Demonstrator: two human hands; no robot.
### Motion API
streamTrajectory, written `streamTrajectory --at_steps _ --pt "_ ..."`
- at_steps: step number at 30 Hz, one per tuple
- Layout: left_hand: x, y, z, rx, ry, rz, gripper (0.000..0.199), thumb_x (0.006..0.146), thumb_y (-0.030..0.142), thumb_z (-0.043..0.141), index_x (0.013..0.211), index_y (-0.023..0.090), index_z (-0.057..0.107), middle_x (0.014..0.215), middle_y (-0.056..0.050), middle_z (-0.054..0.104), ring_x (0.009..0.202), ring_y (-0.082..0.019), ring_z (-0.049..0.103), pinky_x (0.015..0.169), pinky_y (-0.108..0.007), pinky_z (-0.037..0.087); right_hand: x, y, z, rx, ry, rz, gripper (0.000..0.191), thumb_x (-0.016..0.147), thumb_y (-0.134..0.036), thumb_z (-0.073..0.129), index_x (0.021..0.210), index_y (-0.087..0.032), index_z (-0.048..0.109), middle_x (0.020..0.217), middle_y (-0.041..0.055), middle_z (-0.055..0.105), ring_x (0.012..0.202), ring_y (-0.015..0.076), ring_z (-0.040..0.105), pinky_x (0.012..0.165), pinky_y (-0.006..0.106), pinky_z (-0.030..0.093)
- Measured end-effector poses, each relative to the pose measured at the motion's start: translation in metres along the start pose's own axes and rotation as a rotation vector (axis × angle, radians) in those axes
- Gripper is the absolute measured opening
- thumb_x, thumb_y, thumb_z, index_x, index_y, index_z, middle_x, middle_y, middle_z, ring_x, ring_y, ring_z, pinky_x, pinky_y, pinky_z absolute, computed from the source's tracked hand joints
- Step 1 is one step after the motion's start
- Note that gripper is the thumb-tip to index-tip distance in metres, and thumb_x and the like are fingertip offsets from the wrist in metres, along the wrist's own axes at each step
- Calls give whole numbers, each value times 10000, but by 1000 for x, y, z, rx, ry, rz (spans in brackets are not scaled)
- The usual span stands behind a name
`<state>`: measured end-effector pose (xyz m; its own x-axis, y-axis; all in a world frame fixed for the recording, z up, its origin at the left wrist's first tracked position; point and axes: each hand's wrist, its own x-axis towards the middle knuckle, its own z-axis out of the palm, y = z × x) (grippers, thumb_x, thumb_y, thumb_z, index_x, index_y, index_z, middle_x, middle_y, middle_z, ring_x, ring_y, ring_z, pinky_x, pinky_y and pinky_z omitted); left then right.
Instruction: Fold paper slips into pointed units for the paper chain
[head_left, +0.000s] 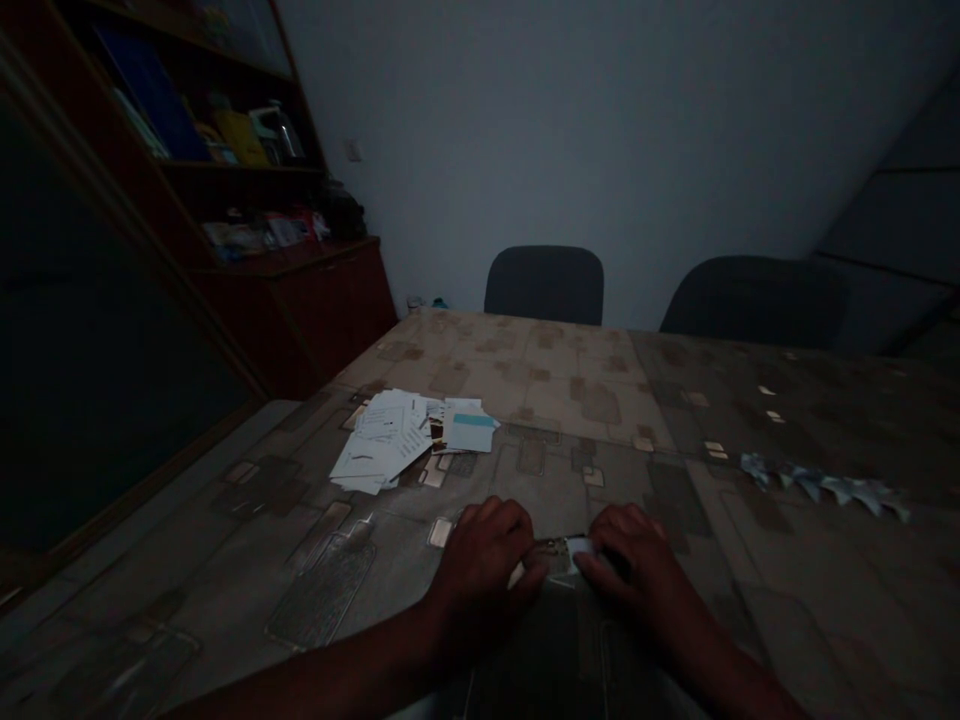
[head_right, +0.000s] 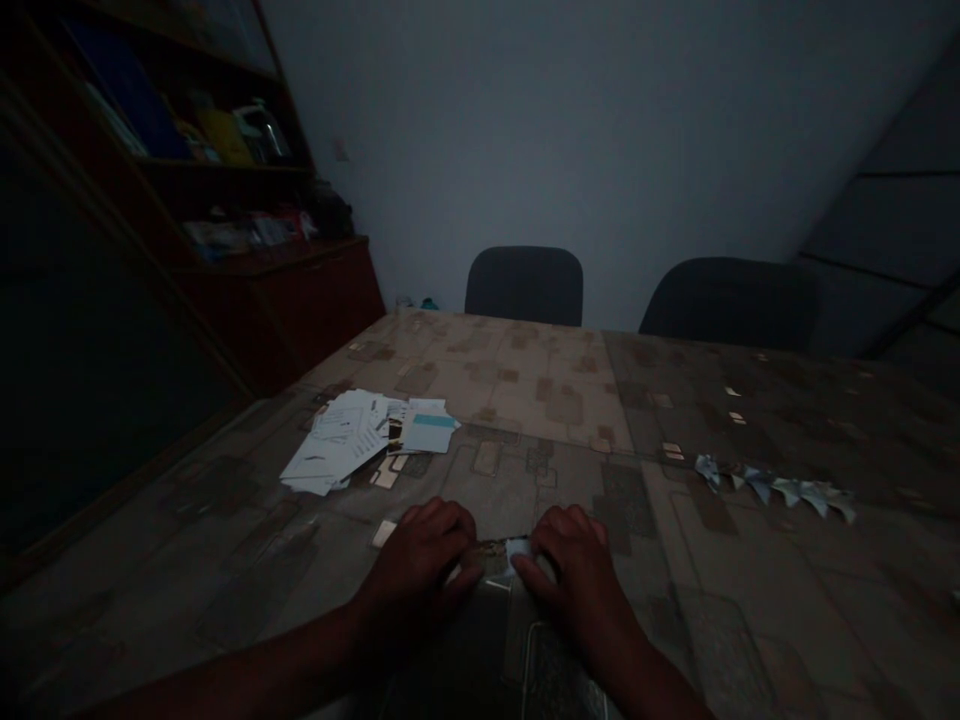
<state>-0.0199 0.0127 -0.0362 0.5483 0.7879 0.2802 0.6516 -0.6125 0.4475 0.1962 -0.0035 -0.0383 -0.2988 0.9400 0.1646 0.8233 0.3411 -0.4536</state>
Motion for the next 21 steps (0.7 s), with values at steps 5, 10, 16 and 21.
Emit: streamTrajectory --at_steps 5,10,16,21 --pt "1 3 -2 1 -19 -56 92 791 192 662 764 181 575 897 -17 600 858 -196 514 736 -331 337 -1 -6 5 -39 77 75 139 788 -190 700 695 -197 597 782 6 612 819 222 550 767 362 350" --pt "3 4 -4 0 -29 -80 105 806 218 669 787 187 571 895 -7 598 856 -197 510 720 -324 321 -2 -8 9 -97 133 120 130 752 -208 702 680 -209 594 770 8 617 804 229 562 751 360 345" --pt "1 0 -2 -18 -18 -87 147 813 265 689 836 189 566 894 -7 608 850 -204 514 728 -328 326 -1 -4 12 -132 111 119 97 754 -244 670 677 -223 616 776 15 630 792 229 566 740 355 353" --pt "2 3 -7 -42 -30 -137 168 822 279 685 900 191 565 902 -2 623 847 -204 528 745 -334 336 0 -5 11 -131 105 135 109 762 -263 670 674 -226 617 781 14 634 800 231 564 749 358 350"
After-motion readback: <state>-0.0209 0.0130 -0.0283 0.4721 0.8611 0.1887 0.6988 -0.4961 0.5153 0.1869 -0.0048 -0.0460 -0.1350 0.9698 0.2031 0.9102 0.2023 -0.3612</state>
